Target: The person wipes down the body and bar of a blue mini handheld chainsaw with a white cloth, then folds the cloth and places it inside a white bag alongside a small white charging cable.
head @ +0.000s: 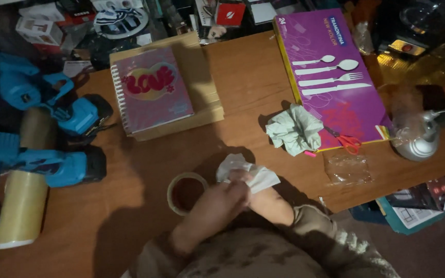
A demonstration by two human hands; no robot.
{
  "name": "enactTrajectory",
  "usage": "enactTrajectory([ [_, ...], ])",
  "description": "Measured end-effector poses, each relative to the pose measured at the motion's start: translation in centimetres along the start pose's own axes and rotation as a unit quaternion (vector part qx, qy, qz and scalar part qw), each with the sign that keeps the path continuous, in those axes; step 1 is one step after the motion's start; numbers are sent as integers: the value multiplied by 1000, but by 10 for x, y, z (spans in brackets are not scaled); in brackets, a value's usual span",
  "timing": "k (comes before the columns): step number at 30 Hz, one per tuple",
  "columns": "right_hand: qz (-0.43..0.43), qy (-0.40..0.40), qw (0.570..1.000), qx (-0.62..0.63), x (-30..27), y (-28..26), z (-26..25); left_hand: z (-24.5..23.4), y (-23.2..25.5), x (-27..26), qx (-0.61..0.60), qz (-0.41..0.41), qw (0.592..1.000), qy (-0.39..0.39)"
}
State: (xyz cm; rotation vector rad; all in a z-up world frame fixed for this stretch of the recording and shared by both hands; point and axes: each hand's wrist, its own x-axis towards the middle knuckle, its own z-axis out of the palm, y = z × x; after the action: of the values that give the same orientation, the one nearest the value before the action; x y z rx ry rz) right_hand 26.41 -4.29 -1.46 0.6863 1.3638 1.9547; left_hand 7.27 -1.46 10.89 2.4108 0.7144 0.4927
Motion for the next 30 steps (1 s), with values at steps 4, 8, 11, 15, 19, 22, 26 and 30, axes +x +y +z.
enactTrajectory([
  [4, -73, -2, 988, -138, -5, 4, 12, -24, -9, 0, -87, -40, 988, 121],
  [8, -163, 2, 938, -307, 8, 11, 30, -21, -32, -11, 68, -120, 974, 181],
  [11, -218, 4, 884, -414, 17, 16, 36, -26, -33, -11, 54, -132, 979, 146],
  [15, -273, 6, 814, -512, 18, 24, 32, -14, -50, -10, 34, -47, 980, 189],
  [19, -342, 9, 684, -645, 11, 32, 32, -14, -52, -11, -13, -51, 982, 183],
  [22, -379, 12, 584, -718, 14, 37, 39, -14, -51, -14, 1, -80, 978, 192],
  [26, -427, 18, 413, -804, 7, 44, 46, -18, -64, -22, 6, -99, 972, 214],
  [30, -455, 21, 289, -842, 7, 53, 48, -17, -74, -28, 24, -144, 972, 184],
])
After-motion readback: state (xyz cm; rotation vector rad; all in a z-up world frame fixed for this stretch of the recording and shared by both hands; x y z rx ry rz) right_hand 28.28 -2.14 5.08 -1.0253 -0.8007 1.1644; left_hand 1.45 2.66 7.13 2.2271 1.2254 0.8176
